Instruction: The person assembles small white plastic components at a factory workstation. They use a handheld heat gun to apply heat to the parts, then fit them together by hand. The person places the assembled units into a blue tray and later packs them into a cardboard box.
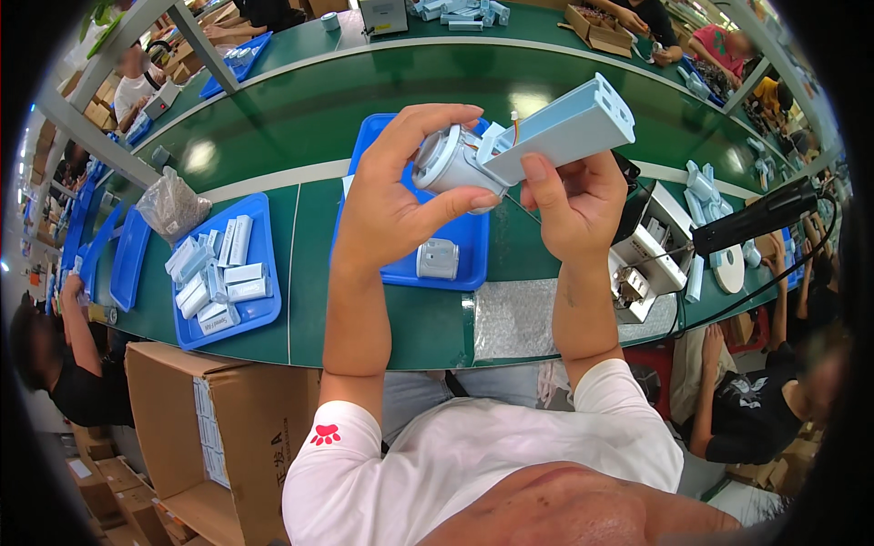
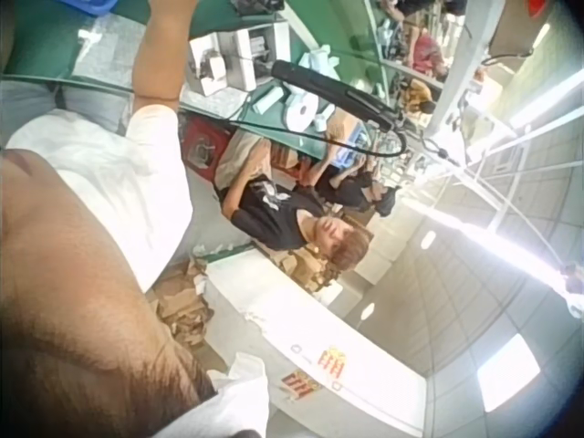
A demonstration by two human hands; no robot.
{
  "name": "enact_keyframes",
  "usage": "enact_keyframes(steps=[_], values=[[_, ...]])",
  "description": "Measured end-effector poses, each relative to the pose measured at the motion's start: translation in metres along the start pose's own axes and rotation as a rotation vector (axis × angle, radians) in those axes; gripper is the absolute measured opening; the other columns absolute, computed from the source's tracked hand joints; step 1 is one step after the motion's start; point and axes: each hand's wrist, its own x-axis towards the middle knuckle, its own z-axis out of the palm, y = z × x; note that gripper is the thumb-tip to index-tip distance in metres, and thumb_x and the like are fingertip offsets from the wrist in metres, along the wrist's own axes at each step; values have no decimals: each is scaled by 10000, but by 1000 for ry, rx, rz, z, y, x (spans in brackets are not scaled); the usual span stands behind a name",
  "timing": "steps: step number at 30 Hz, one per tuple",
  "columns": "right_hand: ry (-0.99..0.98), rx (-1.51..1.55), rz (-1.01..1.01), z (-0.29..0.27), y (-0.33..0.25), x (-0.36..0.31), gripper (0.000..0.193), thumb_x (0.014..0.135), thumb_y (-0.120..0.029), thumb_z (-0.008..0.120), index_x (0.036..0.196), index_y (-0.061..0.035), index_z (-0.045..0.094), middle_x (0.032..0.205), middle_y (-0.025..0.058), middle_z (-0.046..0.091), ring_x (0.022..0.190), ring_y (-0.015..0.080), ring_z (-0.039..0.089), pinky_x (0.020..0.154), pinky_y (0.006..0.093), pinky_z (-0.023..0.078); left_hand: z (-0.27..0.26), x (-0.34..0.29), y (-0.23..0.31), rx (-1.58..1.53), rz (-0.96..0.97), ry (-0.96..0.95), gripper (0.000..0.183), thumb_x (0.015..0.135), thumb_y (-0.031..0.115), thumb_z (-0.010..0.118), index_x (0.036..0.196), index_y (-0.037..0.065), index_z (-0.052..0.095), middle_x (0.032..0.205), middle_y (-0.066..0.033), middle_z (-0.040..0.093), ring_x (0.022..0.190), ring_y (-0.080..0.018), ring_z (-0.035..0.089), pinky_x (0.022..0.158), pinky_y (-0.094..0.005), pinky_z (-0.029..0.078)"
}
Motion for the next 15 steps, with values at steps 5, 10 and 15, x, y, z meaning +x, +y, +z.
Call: enact_keyframes(steps=[5,10,15], values=[[2,-19,8,0,-3,1,338,900,-121,807,1154,48,662,886,71,758,668,49,650,610,199,496,-2,1,-2,69,93,-16,722,762,280,914,1367,8,628,1314,-136,642,1209,-245,637,1024,-366,506],[-19,-41,-14,-2,-3,1,328,906,-124,803,1153,44,667,878,58,754,652,39,630,603,195,483,0,2,-5,58,137,12,700,710,260,924,1332,53,677,1270,-132,663,1149,-275,647,981,-373,510],[-15,1,16,-1,-3,1,335,902,-128,809,1157,39,671,875,57,753,641,37,622,598,195,482,-2,3,-6,81,170,-6,695,706,251,925,1328,54,682,1279,-137,662,1152,-279,641,977,-372,506]])
